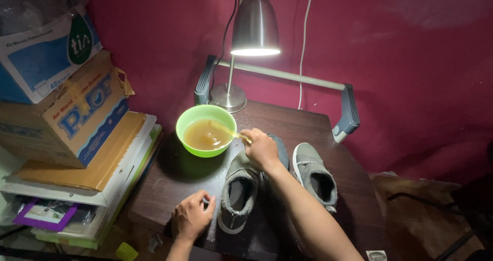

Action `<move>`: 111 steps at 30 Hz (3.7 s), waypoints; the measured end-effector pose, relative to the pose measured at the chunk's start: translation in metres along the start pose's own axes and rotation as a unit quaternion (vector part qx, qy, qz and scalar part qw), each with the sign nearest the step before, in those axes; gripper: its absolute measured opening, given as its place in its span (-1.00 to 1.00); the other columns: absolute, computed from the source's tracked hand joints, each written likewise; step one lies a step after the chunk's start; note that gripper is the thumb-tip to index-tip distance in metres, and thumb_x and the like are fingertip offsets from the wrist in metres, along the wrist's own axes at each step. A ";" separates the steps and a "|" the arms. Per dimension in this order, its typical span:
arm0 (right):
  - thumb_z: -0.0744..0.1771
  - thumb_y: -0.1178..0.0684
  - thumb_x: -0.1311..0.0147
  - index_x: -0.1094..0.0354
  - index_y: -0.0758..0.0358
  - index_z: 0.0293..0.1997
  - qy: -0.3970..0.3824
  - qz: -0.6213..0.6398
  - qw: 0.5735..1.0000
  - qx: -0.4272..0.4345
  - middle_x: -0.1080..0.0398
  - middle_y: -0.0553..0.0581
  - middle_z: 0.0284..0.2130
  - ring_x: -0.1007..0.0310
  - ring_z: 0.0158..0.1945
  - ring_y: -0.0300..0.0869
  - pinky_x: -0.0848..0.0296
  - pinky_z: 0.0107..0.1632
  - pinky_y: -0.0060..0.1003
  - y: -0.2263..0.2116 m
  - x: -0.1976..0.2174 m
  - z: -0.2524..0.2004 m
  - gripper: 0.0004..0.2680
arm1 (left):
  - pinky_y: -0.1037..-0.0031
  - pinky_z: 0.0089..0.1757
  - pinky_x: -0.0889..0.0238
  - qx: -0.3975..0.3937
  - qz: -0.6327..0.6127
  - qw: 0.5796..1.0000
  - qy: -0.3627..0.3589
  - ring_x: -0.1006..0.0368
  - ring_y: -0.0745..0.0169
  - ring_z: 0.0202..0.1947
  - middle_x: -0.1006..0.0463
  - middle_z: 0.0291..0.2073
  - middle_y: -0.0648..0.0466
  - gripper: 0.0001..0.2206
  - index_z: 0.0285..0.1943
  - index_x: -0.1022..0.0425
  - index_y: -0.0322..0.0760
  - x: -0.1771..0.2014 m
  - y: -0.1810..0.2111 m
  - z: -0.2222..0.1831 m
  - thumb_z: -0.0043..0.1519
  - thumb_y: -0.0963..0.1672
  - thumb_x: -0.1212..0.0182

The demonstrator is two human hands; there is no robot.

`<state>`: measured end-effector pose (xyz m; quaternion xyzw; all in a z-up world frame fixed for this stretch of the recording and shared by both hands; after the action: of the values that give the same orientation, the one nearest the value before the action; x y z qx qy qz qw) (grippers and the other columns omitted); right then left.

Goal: Cleaning the upper and sole of a grey shoe using a toothbrush and a cleaning solution in a bowl.

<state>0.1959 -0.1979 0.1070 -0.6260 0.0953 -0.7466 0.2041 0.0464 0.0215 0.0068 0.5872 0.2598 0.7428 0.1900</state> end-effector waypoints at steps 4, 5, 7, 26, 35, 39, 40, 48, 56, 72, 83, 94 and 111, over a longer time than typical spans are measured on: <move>0.38 0.00 0.03 -0.44 -0.15 0.11 0.027 0.004 1.000 0.014 -0.45 -0.03 -0.25 -0.46 -0.38 -0.01 -0.44 -0.44 -0.07 -0.005 0.004 -0.007 -0.79 | 0.22 -0.43 -0.32 -0.011 -0.003 1.000 0.007 -0.58 0.10 -0.46 -0.58 -0.64 0.27 -0.78 -0.54 -0.43 0.14 -0.001 -0.001 0.000 0.12 0.07 -0.25; 0.37 0.00 0.04 -0.45 -0.15 0.12 -0.002 0.005 1.000 -0.006 -0.48 -0.02 -0.17 -0.50 -0.27 0.04 -0.46 -0.30 0.01 -0.004 0.002 -0.007 -0.77 | 0.20 -0.43 -0.31 -0.004 -0.001 1.000 -0.001 -0.57 0.08 -0.46 -0.57 -0.64 0.28 -0.78 -0.54 -0.42 0.14 -0.001 -0.001 0.000 0.12 0.08 -0.25; 0.35 0.01 0.05 -0.45 -0.15 0.13 -0.030 0.006 0.999 -0.026 -0.51 0.00 -0.08 -0.53 -0.15 0.10 -0.49 -0.16 0.10 -0.002 -0.001 -0.008 -0.75 | 0.19 -0.42 -0.31 0.002 0.001 1.000 -0.009 -0.57 0.06 -0.46 -0.55 -0.65 0.29 -0.78 -0.53 -0.41 0.15 -0.001 0.000 0.001 0.12 0.08 -0.25; 0.17 0.17 0.19 -0.24 -0.26 0.28 -0.089 -0.017 0.995 -0.036 -0.53 0.23 -0.19 -0.50 -0.22 0.23 -0.40 -0.26 0.13 -0.014 0.006 -0.020 -0.47 | 0.35 -0.46 -0.20 0.020 -0.029 0.999 -0.034 -0.41 0.22 -0.61 -0.35 -0.73 0.26 -0.79 -0.46 -0.48 0.15 -0.005 -0.005 0.001 0.06 0.13 -0.21; 0.24 0.12 0.25 -0.22 -0.26 0.29 -0.079 -0.001 0.997 -0.021 -0.52 0.18 -0.14 -0.48 -0.19 0.22 -0.37 -0.27 0.10 -0.011 0.007 -0.019 -0.53 | 0.26 -0.45 -0.26 0.020 -0.017 0.999 -0.022 -0.48 0.11 -0.56 -0.41 -0.69 0.24 -0.81 -0.46 -0.47 0.16 -0.007 -0.007 0.001 0.07 0.12 -0.22; 0.22 0.10 0.23 -0.19 -0.23 0.35 -0.124 -0.036 0.991 -0.021 -0.52 0.16 -0.13 -0.47 -0.16 0.22 -0.36 -0.25 0.10 -0.008 0.002 -0.018 -0.49 | 0.28 -0.46 -0.26 0.030 -0.012 0.999 -0.032 -0.53 0.14 -0.53 -0.48 -0.68 0.26 -0.80 -0.45 -0.47 0.18 -0.003 -0.004 0.001 0.08 0.13 -0.21; 0.22 0.10 0.23 -0.19 -0.23 0.35 -0.125 -0.036 0.991 -0.020 -0.52 0.16 -0.13 -0.47 -0.16 0.22 -0.36 -0.25 0.10 -0.007 0.002 -0.019 -0.49 | 0.28 -0.46 -0.26 0.030 -0.011 0.999 -0.032 -0.53 0.14 -0.53 -0.48 -0.68 0.26 -0.80 -0.45 -0.47 0.18 -0.005 -0.004 -0.001 0.08 0.13 -0.21; 0.21 0.13 0.17 -0.12 -0.17 0.36 -0.098 -0.086 0.991 0.028 -0.45 0.12 -0.01 -0.46 -0.09 0.21 -0.40 -0.24 0.15 0.010 -0.017 -0.008 -0.48 | 0.14 -0.38 -0.32 0.020 -0.013 1.000 -0.004 -0.57 -0.05 -0.48 -0.52 -0.69 0.22 -0.82 -0.50 -0.47 0.19 -0.012 -0.008 0.003 0.06 0.11 -0.26; 0.24 0.15 0.30 -0.10 -0.06 0.30 -0.120 -0.054 0.991 0.026 -0.44 0.20 -0.06 -0.43 -0.07 0.23 -0.37 -0.18 0.15 -0.009 -0.002 -0.017 -0.55 | 0.22 -0.40 -0.35 0.011 -0.004 1.000 -0.015 -0.59 0.08 -0.50 -0.56 -0.68 0.25 -0.81 -0.49 -0.45 0.20 -0.014 -0.010 0.003 0.11 0.11 -0.23; 0.41 -0.21 0.42 -0.19 -0.19 0.18 -0.092 0.003 0.996 -0.002 -0.54 0.25 -0.18 -0.49 -0.19 0.31 -0.37 -0.19 0.20 -0.011 0.000 -0.014 -0.72 | 0.21 -0.44 -0.32 0.002 -0.008 1.000 0.000 -0.59 0.06 -0.51 -0.54 -0.69 0.25 -0.80 -0.51 -0.46 0.18 -0.013 -0.010 0.002 0.09 0.11 -0.24; 0.36 0.03 0.41 -0.20 0.04 0.12 -0.118 -0.017 0.993 0.004 -0.49 0.37 -0.18 -0.45 -0.26 0.39 -0.33 -0.29 0.24 -0.016 -0.001 -0.009 -0.73 | 0.23 -0.45 -0.33 -0.001 -0.017 1.000 -0.001 -0.57 0.11 -0.54 -0.54 -0.71 0.24 -0.80 -0.51 -0.46 0.17 -0.015 -0.010 0.002 0.10 0.10 -0.25; 0.24 0.18 0.30 0.09 -0.32 0.55 -0.106 -0.034 0.994 0.010 -0.42 0.18 -0.31 -0.39 -0.37 0.15 -0.25 -0.41 0.06 -0.015 -0.009 -0.002 -0.36 | 0.43 -0.55 -0.13 -0.018 -0.047 0.999 0.016 -0.27 0.31 -0.72 -0.24 -0.80 0.31 -0.80 -0.54 -0.46 0.13 0.003 -0.001 -0.001 0.08 0.08 -0.27; 0.33 0.21 0.27 -0.14 0.04 0.17 -0.064 0.704 0.684 -0.182 -0.24 0.06 -0.45 -0.07 -0.62 -0.35 0.06 -0.66 -0.52 0.064 -0.003 -0.023 -0.71 | 0.10 -0.13 -0.25 0.029 0.014 0.993 -0.112 -0.48 -0.13 -0.24 -0.56 -0.38 -0.11 -0.41 -0.62 -0.45 -0.28 0.069 0.135 -0.001 0.29 0.18 0.02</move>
<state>0.1854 -0.2572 0.0744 -0.4457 0.6286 -0.3098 0.5570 0.0323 -0.0453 0.1426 0.6753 0.2500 0.6672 0.1907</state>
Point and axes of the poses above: each hand's wrist, its own z-axis towards the middle knuckle, its own x-axis out of the back of the hand, y = z × x, the point moved 4 cm from there along z, towards the middle knuckle
